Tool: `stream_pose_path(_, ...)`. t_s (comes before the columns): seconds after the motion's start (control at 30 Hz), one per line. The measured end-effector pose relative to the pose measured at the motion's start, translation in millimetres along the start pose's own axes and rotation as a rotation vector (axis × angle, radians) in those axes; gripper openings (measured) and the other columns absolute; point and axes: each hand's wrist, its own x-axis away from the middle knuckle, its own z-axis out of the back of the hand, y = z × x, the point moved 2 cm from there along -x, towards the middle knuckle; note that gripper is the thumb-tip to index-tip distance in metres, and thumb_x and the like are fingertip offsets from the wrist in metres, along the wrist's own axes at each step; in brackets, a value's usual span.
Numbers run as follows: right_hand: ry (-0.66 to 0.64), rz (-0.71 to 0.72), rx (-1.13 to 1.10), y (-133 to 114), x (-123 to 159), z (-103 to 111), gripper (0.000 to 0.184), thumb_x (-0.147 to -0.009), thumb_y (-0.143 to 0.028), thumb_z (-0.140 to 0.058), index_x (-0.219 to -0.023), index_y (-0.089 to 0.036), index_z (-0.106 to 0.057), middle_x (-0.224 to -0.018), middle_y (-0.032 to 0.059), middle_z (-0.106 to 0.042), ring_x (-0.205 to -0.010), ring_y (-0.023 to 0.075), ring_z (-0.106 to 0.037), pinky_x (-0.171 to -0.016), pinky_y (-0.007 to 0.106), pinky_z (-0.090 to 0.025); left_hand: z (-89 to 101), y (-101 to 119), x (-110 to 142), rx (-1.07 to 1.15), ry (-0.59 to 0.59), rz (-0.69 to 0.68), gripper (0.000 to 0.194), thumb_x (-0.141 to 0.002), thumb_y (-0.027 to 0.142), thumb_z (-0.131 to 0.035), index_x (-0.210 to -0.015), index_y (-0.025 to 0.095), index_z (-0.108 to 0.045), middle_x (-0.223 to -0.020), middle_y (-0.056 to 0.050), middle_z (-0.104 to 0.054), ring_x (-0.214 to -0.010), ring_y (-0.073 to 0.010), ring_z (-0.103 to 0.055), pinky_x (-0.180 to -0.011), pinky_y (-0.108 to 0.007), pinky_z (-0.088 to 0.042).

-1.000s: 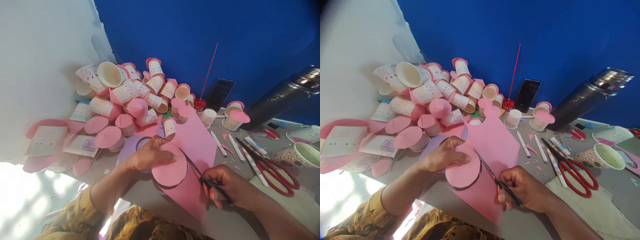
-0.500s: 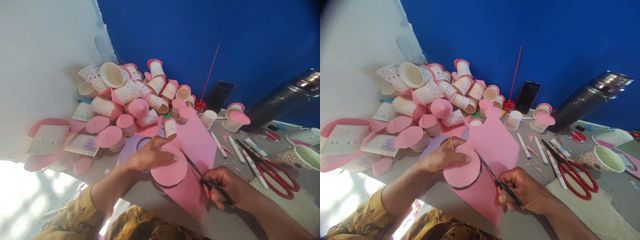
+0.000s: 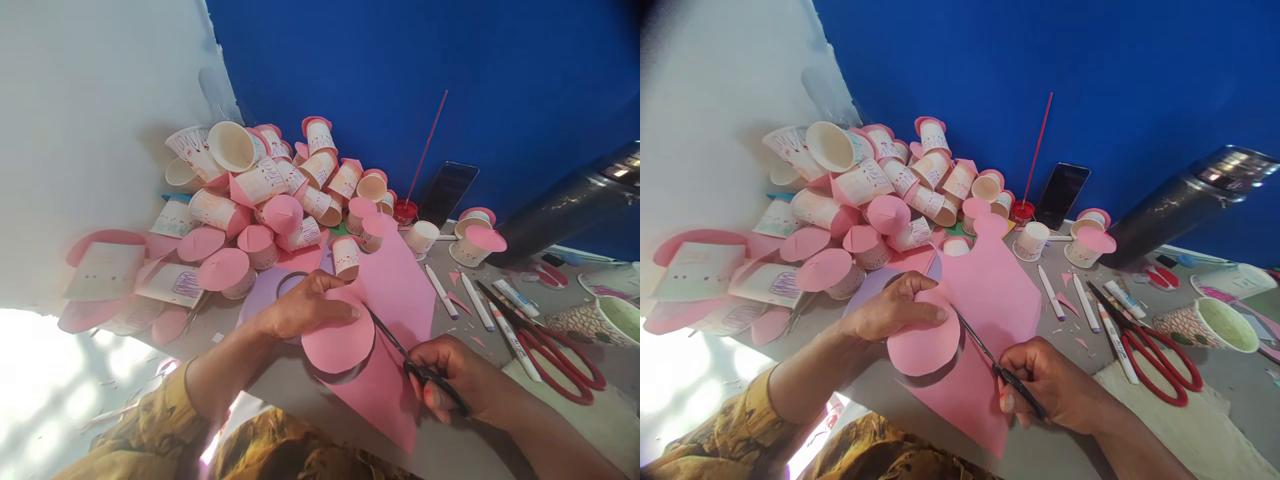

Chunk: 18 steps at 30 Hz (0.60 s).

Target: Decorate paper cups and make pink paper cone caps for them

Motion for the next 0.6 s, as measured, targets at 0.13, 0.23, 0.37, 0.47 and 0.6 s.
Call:
stream_pose_path(0.13, -0.006, -0.005, -0.023, -0.1, -0.3, -1.3, 0.051, -0.067, -0.061, -0.087, -0.073, -0.016, -0.066, -0.051, -0.0042, -0.058, -0.043, 0.0068, -0.041, -0.044, 0.020, -0.023, 0.0, -1.5, -0.7, 0.005, -0.017, 0.002, 0.024, -0.072, 0.036, -0.080, -0.068, 0.016, -0.069, -0.079, -0.002, -0.067, -0.071, -0.0151, -0.053, -0.064, -0.029, -0.046)
stream_pose_path(0.23, -0.007, 0.015, -0.033, -1.6, -0.4, -2.5, 0.051, -0.068, -0.062, -0.087, -0.074, -0.016, -0.066, -0.051, -0.0036, -0.058, -0.043, 0.0072, -0.041, -0.045, 0.021, -0.024, -0.1, -1.3, -0.2, 0.013, 0.000, 0.013, 0.021, -0.071, 0.034, -0.082, -0.072, 0.017, -0.071, -0.083, -0.002, -0.070, -0.076, -0.0175, -0.057, -0.068, -0.030, -0.048)
stream_pose_path(0.37, -0.023, 0.016, -0.043, -3.9, -1.4, -4.4, 0.060, -0.064, -0.071, -0.086, -0.075, -0.017, -0.064, -0.050, -0.0036, -0.058, -0.041, 0.0068, -0.038, -0.044, 0.021, -0.023, -1.1, -1.6, 0.9, 0.038, 0.011, 0.021, 0.020, -0.072, 0.035, -0.082, -0.070, 0.018, -0.072, -0.085, -0.004, -0.074, -0.084, -0.0226, -0.064, -0.070, -0.031, -0.051)
stream_pose_path(0.47, -0.032, 0.030, -0.046, -5.2, -1.8, -5.4, 0.062, -0.065, -0.074, -0.084, -0.075, -0.017, -0.063, -0.051, -0.0035, -0.057, -0.041, 0.0061, -0.036, -0.044, 0.022, -0.022, -1.8, -3.5, 0.5, 0.067, 0.009, 0.021, 0.022, -0.072, 0.036, -0.083, -0.069, 0.017, -0.072, -0.085, -0.005, -0.075, -0.082, -0.0227, -0.064, -0.068, -0.032, -0.051)
stream_pose_path(0.6, -0.037, 0.064, -0.044, -5.8, -0.7, -5.5, 0.065, -0.067, -0.077, -0.082, -0.073, -0.016, -0.061, -0.052, -0.0022, -0.057, -0.044, 0.0070, -0.038, -0.045, 0.023, -0.024, -0.9, -4.9, -0.5, 0.069, 0.006, 0.009, 0.023, -0.072, 0.037, -0.083, -0.071, 0.017, -0.072, -0.083, -0.005, -0.073, -0.078, -0.0210, -0.063, -0.067, -0.032, -0.051)
